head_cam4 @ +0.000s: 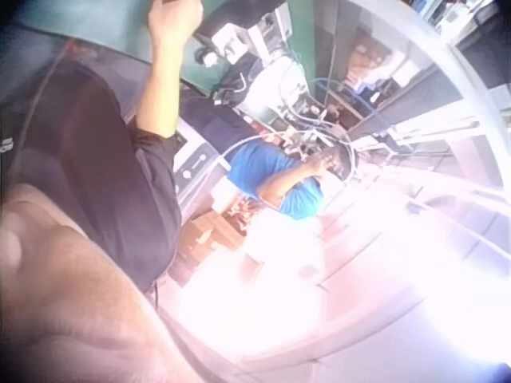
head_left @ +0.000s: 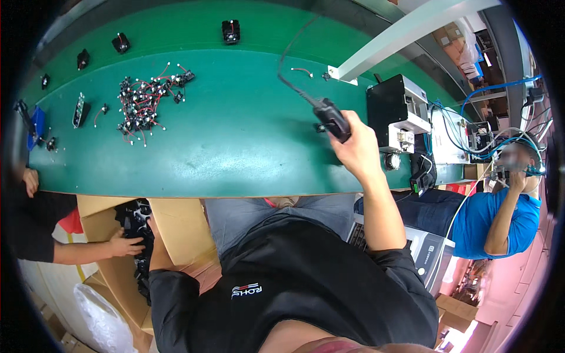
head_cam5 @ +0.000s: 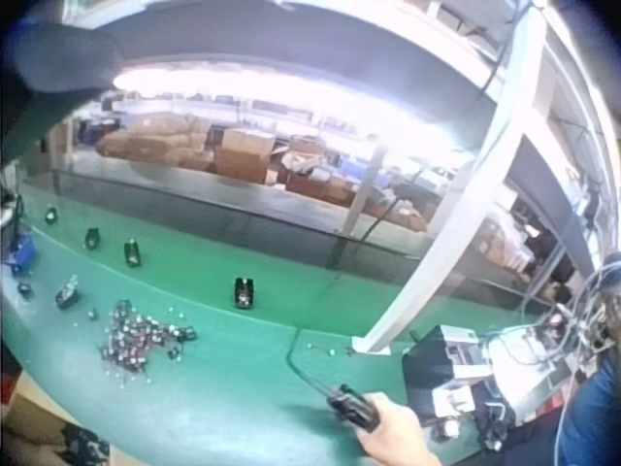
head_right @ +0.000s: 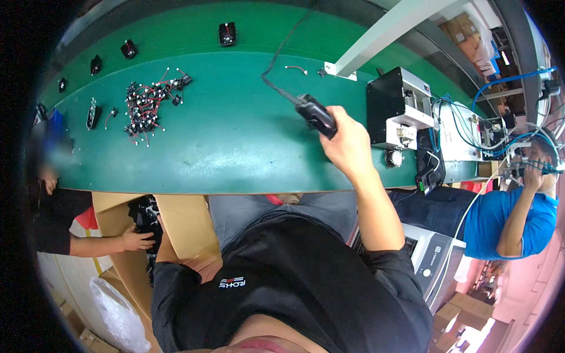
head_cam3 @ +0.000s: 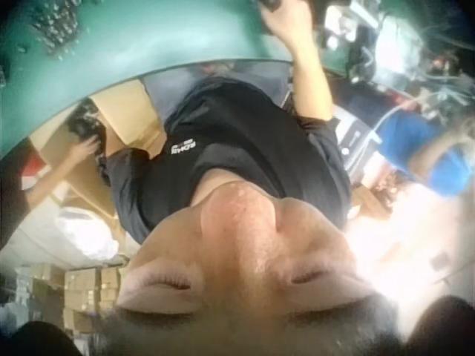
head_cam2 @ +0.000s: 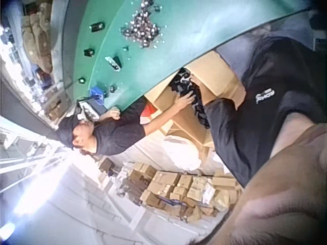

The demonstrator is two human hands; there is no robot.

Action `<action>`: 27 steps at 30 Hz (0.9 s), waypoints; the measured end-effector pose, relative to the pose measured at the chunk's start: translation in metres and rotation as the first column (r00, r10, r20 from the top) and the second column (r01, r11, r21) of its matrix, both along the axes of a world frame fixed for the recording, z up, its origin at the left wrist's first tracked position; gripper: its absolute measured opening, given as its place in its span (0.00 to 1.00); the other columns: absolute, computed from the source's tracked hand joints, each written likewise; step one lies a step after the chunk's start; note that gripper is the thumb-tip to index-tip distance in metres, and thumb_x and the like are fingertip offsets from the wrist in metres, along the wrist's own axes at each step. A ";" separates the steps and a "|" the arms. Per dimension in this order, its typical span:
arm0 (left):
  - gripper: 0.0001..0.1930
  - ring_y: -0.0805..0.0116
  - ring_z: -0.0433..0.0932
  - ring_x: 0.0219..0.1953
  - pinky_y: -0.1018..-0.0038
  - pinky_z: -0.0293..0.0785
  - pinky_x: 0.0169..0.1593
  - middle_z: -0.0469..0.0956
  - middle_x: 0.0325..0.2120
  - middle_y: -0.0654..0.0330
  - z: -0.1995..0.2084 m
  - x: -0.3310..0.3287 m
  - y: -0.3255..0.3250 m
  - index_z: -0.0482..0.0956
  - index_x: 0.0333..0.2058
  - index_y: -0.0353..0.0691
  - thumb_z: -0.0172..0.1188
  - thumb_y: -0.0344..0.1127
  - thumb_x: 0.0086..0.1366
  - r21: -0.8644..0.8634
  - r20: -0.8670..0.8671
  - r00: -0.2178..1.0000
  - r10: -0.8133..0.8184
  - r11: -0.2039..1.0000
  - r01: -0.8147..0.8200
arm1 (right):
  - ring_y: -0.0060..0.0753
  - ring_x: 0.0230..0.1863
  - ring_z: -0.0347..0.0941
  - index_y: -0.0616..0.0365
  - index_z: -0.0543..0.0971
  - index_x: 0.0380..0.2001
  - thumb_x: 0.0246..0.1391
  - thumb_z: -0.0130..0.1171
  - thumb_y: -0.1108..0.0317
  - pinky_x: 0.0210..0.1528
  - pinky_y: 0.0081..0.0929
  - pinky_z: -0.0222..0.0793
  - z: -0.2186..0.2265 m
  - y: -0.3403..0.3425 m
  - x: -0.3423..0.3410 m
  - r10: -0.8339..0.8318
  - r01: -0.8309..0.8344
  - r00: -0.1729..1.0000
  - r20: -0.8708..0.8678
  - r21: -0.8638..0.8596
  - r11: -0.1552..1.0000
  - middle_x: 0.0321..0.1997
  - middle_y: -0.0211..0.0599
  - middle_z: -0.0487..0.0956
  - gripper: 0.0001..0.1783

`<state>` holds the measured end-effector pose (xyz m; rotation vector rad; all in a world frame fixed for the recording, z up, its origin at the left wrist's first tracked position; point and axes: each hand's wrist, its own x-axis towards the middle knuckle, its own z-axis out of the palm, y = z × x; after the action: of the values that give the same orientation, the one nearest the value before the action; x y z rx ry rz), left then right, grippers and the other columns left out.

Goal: Assemble electronic components using a specialized handheld tool at a factory workbench.

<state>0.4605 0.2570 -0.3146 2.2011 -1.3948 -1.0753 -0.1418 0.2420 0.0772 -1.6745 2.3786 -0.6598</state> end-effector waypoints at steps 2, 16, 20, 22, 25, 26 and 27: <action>0.19 0.53 0.80 0.44 0.65 0.78 0.46 0.78 0.43 0.52 0.004 -0.001 0.000 0.72 0.53 0.42 0.61 0.35 0.64 -0.025 -0.032 0.996 0.085 0.996 -0.085 | 0.55 0.39 0.80 0.56 0.75 0.47 0.46 0.69 0.70 0.42 0.41 0.74 -0.008 -0.007 0.000 0.057 -0.056 0.996 -0.071 0.017 0.998 0.34 0.50 0.82 0.23; 0.21 0.74 0.67 0.16 0.85 0.63 0.12 0.72 0.51 0.52 0.306 -0.116 0.085 0.66 0.55 0.38 0.54 0.38 0.66 0.030 -1.000 -0.011 0.028 0.961 -0.275 | 0.55 0.38 0.81 0.54 0.74 0.46 0.48 0.67 0.70 0.41 0.44 0.76 -0.005 0.017 -0.012 0.027 -0.022 0.993 0.115 -0.044 0.999 0.35 0.48 0.83 0.20; 0.31 0.71 0.72 0.25 0.79 0.68 0.19 0.69 0.57 0.50 0.327 -0.228 0.023 0.59 0.67 0.40 0.52 0.48 0.71 -0.097 -0.995 -0.041 -0.095 0.994 0.052 | 0.43 0.35 0.84 0.58 0.77 0.42 0.47 0.70 0.71 0.41 0.31 0.76 0.016 0.047 -0.013 0.003 0.058 0.871 0.492 -0.109 0.992 0.30 0.45 0.84 0.18; 0.36 0.69 0.73 0.30 0.74 0.71 0.24 0.70 0.56 0.50 0.345 -0.304 -0.008 0.58 0.67 0.41 0.61 0.48 0.67 -0.189 -0.982 -0.032 -0.187 0.953 0.236 | 0.31 0.36 0.85 0.60 0.77 0.42 0.46 0.70 0.75 0.41 0.26 0.77 0.036 0.064 -0.014 0.026 0.068 0.808 0.589 -0.136 0.988 0.32 0.41 0.85 0.19; 0.43 0.69 0.76 0.34 0.74 0.74 0.29 0.72 0.52 0.53 0.368 -0.394 -0.057 0.57 0.68 0.43 0.72 0.33 0.57 -0.485 -0.816 -0.061 -0.575 0.624 0.613 | 0.24 0.34 0.83 0.60 0.76 0.43 0.46 0.71 0.74 0.40 0.24 0.75 0.049 0.074 -0.027 0.055 0.108 0.788 0.613 -0.225 0.968 0.32 0.37 0.85 0.20; 0.46 0.70 0.76 0.35 0.74 0.76 0.32 0.72 0.51 0.54 0.365 -0.420 -0.070 0.56 0.67 0.43 0.73 0.27 0.53 -0.502 -0.766 -0.076 -0.639 0.520 0.691 | 0.24 0.33 0.82 0.59 0.77 0.43 0.46 0.71 0.73 0.39 0.25 0.75 0.052 0.073 -0.030 0.047 0.112 0.802 0.596 -0.228 0.967 0.32 0.37 0.85 0.20; 0.46 0.70 0.77 0.37 0.74 0.77 0.34 0.72 0.51 0.55 0.366 -0.443 -0.081 0.56 0.67 0.43 0.73 0.24 0.53 -0.416 -0.778 -0.036 -0.628 0.470 0.778 | 0.27 0.31 0.80 0.59 0.77 0.44 0.47 0.71 0.70 0.38 0.28 0.74 0.050 0.072 -0.033 0.072 0.081 0.862 0.501 -0.277 0.957 0.32 0.38 0.84 0.20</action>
<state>0.0174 0.1759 0.0517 0.3042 -1.8213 -2.2621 -0.1745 0.3137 0.1274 -1.3556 1.9736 -1.3215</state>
